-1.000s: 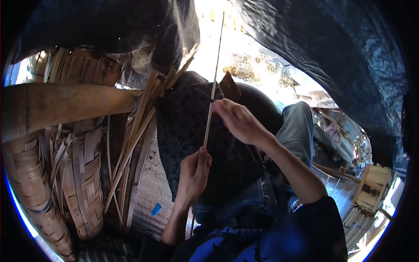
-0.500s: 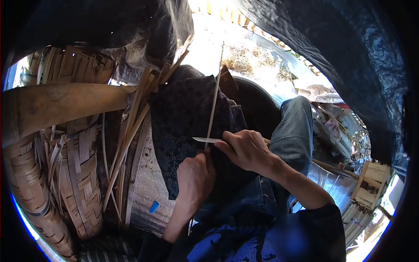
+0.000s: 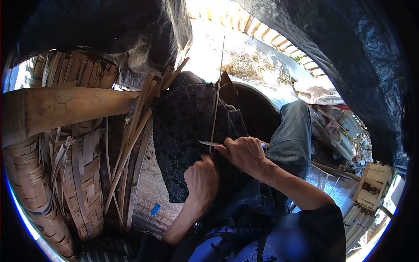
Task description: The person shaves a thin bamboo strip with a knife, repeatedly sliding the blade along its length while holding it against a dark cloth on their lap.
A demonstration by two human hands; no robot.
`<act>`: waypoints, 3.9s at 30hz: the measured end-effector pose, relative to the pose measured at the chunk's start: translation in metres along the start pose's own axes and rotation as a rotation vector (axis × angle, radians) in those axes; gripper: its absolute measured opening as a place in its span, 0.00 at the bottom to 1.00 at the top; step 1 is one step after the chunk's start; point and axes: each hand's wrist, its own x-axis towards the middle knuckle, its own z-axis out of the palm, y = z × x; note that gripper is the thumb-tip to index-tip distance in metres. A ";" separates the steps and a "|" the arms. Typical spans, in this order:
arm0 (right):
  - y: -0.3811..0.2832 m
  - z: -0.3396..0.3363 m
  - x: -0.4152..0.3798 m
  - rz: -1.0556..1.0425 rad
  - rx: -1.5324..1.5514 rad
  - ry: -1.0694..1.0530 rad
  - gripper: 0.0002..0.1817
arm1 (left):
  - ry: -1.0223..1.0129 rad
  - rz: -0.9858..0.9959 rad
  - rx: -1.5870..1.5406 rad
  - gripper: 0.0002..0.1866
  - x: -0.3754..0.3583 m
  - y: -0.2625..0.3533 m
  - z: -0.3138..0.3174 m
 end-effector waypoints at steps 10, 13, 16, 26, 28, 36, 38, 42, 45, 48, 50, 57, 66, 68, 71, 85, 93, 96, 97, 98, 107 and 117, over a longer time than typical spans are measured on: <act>0.009 0.018 0.002 0.033 0.011 0.083 0.28 | -0.010 0.000 0.049 0.10 0.001 0.004 0.003; 0.009 0.021 0.004 0.025 0.001 0.100 0.28 | -0.025 -0.002 0.041 0.10 0.003 0.003 0.002; 0.010 0.024 0.004 0.019 -0.014 0.122 0.28 | -0.019 -0.014 0.028 0.09 0.003 0.005 0.001; 0.010 0.028 0.006 0.035 -0.050 0.156 0.27 | 0.006 -0.010 0.036 0.10 0.005 0.006 0.002; 0.010 0.030 0.007 0.036 -0.049 0.166 0.27 | 0.017 0.000 0.039 0.11 0.005 0.005 0.003; 0.006 0.023 0.001 0.055 -0.008 0.158 0.26 | 0.026 0.007 0.026 0.11 0.004 0.004 -0.003; 0.005 0.022 0.001 0.046 -0.063 0.143 0.29 | 0.016 0.000 0.028 0.11 0.001 0.006 -0.001; 0.005 0.022 0.003 0.070 -0.075 0.107 0.30 | 0.039 -0.011 0.052 0.09 0.004 0.009 0.005; 0.008 0.029 0.004 0.089 -0.083 0.140 0.30 | 0.053 0.015 0.052 0.08 0.005 0.010 0.009; 0.006 0.029 0.008 0.135 -0.054 0.141 0.27 | 0.064 0.035 0.051 0.07 0.006 0.009 0.009; 0.009 0.031 0.009 0.127 -0.049 0.155 0.27 | 0.064 0.042 0.052 0.07 0.005 0.007 0.009; 0.047 0.038 0.050 0.184 -0.004 0.303 0.26 | 0.064 0.058 -0.055 0.16 -0.009 0.007 0.005; 0.115 0.030 0.135 0.466 0.001 0.262 0.34 | -0.010 0.048 -0.195 0.20 -0.002 -0.011 -0.010; 0.125 0.010 0.139 0.605 0.124 0.289 0.34 | 0.005 0.053 -0.261 0.20 0.001 -0.021 -0.012; 0.114 -0.012 0.115 0.459 0.402 0.383 0.34 | -0.193 -0.139 -0.880 0.22 0.009 -0.031 -0.025; -0.013 -0.013 0.024 -0.052 0.299 0.048 0.26 | -0.568 -0.427 -1.772 0.21 0.019 -0.047 -0.029; -0.004 0.002 0.035 -0.043 0.141 -0.005 0.24 | -0.534 -0.540 -1.841 0.21 0.014 -0.045 -0.016; 0.006 0.008 0.050 -0.007 0.093 0.053 0.25 | -0.547 -0.556 -1.910 0.22 0.012 -0.044 -0.015; 0.009 0.009 0.055 0.003 0.075 0.091 0.24 | -0.541 -0.554 -1.913 0.22 0.011 -0.043 -0.016; 0.009 0.008 0.058 0.013 0.095 0.068 0.24 | -0.544 -0.551 -1.914 0.22 0.011 -0.043 -0.017; 0.088 0.026 0.138 0.329 -0.127 0.293 0.30 | -0.516 -0.440 -1.854 0.23 0.005 -0.048 -0.023; 0.028 -0.034 0.107 0.413 1.098 0.052 0.19 | -0.293 -0.139 -1.192 0.22 0.001 -0.030 -0.031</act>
